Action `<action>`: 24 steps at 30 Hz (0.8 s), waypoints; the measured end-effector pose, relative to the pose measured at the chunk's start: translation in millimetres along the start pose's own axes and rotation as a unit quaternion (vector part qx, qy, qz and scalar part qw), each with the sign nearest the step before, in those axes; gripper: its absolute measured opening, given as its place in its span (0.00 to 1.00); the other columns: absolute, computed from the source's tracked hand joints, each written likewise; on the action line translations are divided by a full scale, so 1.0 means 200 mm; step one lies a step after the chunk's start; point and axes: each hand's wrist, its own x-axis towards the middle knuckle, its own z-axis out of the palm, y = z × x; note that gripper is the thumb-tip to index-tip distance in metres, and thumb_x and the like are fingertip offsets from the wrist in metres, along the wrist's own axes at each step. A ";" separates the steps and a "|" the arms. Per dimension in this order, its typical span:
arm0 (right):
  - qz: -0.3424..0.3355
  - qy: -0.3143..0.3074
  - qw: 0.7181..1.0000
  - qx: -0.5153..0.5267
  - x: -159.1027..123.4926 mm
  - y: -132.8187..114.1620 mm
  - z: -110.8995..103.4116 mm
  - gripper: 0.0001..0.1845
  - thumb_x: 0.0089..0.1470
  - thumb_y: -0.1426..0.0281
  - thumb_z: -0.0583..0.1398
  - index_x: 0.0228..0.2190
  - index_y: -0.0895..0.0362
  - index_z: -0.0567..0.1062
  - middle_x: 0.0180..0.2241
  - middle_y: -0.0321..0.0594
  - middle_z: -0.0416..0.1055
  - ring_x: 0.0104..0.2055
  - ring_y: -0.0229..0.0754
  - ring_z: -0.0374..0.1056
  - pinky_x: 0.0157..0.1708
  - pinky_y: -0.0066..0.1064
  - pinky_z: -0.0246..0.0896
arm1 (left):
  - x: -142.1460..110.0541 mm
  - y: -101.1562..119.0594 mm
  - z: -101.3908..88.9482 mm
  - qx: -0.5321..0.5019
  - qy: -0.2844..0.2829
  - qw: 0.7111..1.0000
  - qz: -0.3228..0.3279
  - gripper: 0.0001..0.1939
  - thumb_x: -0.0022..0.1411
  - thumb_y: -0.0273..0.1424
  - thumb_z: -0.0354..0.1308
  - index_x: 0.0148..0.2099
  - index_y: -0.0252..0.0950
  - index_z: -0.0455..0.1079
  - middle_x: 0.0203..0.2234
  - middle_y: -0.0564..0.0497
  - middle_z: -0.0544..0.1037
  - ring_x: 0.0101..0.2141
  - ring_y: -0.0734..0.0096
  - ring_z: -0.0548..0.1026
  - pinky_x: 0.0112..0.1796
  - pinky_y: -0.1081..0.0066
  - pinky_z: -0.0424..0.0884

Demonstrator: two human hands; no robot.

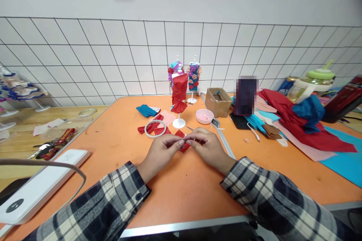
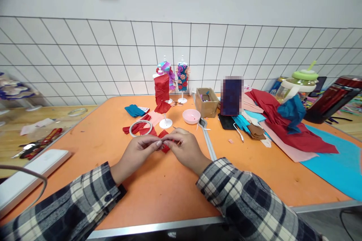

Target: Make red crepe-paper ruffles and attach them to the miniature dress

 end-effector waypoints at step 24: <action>-0.025 -0.004 0.998 -0.060 0.01 -0.03 -0.04 0.05 0.55 0.71 0.62 0.33 0.54 0.79 0.30 0.37 0.75 0.30 0.36 0.67 0.29 0.27 0.59 | -0.01 0.04 -0.01 0.068 0.017 0.997 0.011 0.11 0.58 0.34 0.58 0.31 0.33 0.79 0.24 0.49 0.81 0.25 0.70 0.76 0.27 0.76 0.70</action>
